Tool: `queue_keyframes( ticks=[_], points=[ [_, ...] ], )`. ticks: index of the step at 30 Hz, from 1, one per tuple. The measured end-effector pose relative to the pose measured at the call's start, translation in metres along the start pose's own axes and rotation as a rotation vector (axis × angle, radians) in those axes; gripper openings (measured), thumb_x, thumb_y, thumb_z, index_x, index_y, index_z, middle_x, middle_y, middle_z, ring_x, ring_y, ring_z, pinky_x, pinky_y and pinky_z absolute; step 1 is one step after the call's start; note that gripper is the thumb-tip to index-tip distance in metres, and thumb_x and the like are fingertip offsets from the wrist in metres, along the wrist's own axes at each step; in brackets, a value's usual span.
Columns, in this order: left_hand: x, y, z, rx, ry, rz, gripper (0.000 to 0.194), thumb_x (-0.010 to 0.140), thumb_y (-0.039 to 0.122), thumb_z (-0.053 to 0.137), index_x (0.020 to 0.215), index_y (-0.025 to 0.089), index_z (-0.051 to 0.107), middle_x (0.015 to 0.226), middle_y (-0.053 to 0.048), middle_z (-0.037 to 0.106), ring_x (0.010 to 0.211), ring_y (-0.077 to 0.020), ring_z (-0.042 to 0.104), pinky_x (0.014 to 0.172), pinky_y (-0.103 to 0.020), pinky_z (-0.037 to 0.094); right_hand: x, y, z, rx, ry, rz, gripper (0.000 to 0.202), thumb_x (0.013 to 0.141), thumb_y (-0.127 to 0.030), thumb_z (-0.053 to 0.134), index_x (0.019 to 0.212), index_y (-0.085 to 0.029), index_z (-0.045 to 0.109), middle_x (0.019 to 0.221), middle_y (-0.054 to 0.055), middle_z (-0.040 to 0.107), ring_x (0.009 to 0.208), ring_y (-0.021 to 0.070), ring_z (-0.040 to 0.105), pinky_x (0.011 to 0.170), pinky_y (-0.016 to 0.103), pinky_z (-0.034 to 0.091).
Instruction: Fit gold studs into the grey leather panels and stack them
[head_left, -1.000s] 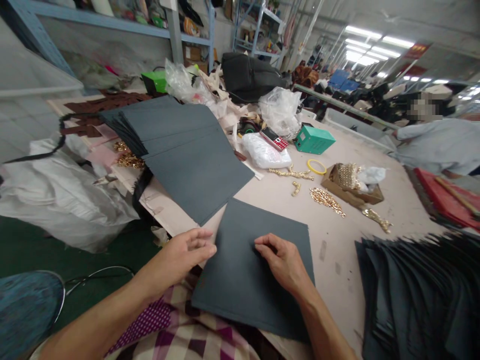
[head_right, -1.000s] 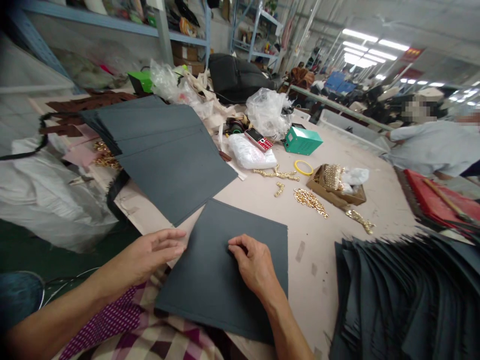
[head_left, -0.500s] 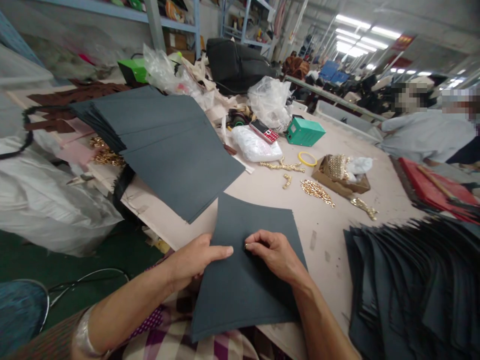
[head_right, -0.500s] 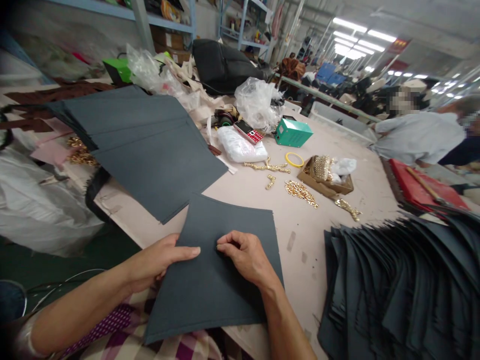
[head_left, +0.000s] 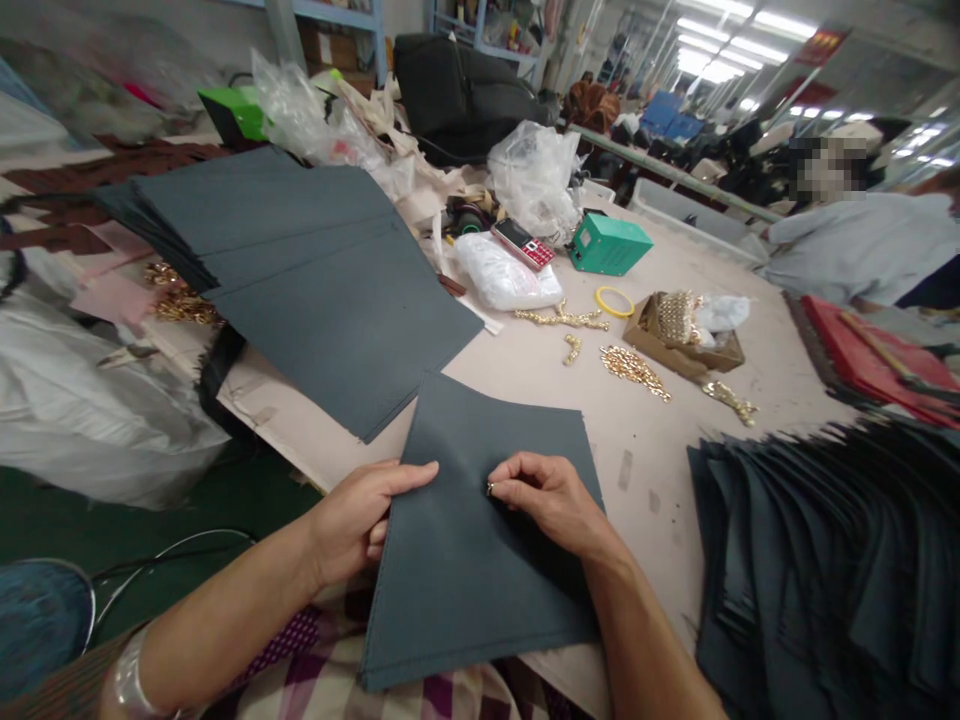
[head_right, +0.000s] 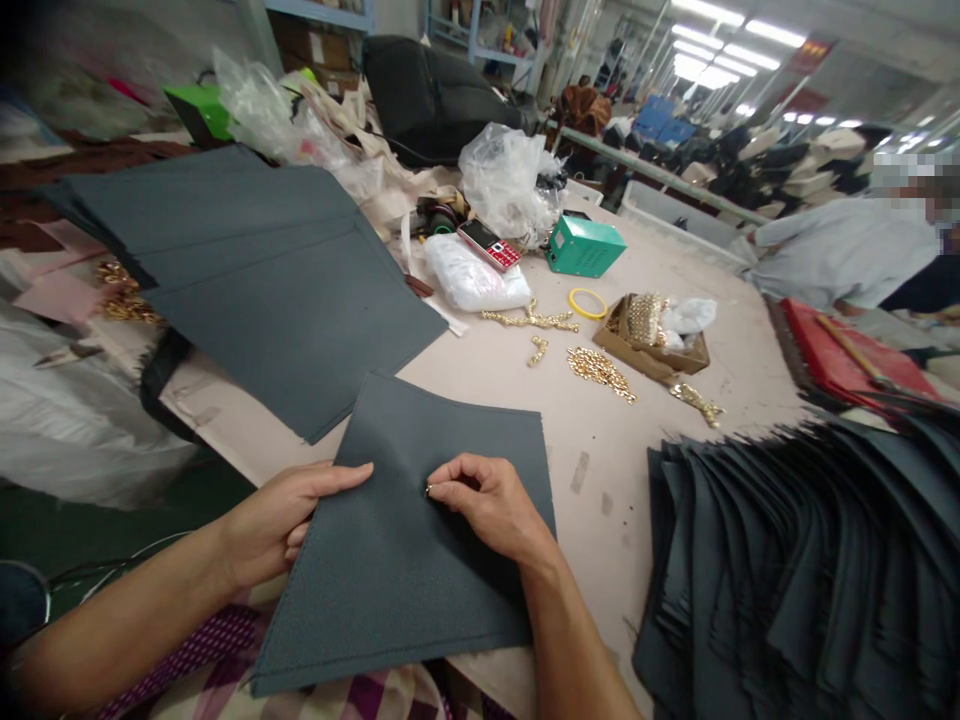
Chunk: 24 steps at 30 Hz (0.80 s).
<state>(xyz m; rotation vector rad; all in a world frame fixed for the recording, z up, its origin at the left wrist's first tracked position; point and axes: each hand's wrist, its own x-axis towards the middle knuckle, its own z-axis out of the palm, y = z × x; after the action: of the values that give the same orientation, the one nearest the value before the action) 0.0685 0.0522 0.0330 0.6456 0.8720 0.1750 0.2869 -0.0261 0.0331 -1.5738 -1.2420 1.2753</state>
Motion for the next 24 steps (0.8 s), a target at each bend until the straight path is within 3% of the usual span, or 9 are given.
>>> queue_keyframes(
  ticks=[7, 16, 22, 24],
  points=[
    [-0.002, -0.003, 0.001, -0.005, 0.01, 0.022, 0.045, 0.068, 0.056, 0.073, 0.06, 0.016, 0.053, 0.033, 0.009, 0.033, 0.027, -0.0029, 0.017, 0.028, -0.014, 0.014, -0.002, -0.007, 0.009, -0.116, 0.028, -0.088, 0.009, 0.079, -0.027, 0.071, 0.076, -0.018, 0.072, 0.077, -0.001, 0.068, 0.073, 0.0104, 0.059, 0.069, 0.022, 0.042],
    [0.0, -0.016, -0.005, 0.054, -0.029, 0.085, 0.059, 0.067, 0.067, 0.071, 0.05, 0.016, 0.048, 0.032, 0.007, 0.031, 0.027, -0.0038, 0.026, 0.029, -0.014, 0.017, -0.003, -0.007, 0.016, -0.157, 0.06, -0.161, 0.004, 0.079, -0.019, 0.073, 0.074, -0.019, 0.072, 0.076, -0.003, 0.068, 0.073, 0.0092, 0.061, 0.07, 0.021, 0.043],
    [-0.003, -0.019, 0.0, 0.032, 0.081, 0.065, 0.057, 0.059, 0.067, 0.076, 0.057, 0.016, 0.052, 0.035, 0.008, 0.036, 0.028, -0.0043, 0.028, 0.029, -0.014, 0.018, -0.003, -0.006, 0.021, -0.179, 0.103, -0.156, 0.007, 0.077, -0.017, 0.074, 0.072, -0.019, 0.07, 0.075, -0.004, 0.067, 0.071, 0.0095, 0.06, 0.068, 0.021, 0.043],
    [-0.007, -0.021, 0.002, 0.017, 0.13, 0.07, 0.054, 0.061, 0.066, 0.077, 0.066, 0.016, 0.057, 0.041, 0.007, 0.045, 0.032, -0.0065, 0.037, 0.031, -0.015, 0.027, -0.004, -0.009, 0.025, -0.204, 0.139, -0.125, 0.009, 0.076, -0.017, 0.075, 0.07, -0.019, 0.068, 0.072, -0.005, 0.066, 0.069, 0.0092, 0.058, 0.066, 0.02, 0.042]
  ],
)
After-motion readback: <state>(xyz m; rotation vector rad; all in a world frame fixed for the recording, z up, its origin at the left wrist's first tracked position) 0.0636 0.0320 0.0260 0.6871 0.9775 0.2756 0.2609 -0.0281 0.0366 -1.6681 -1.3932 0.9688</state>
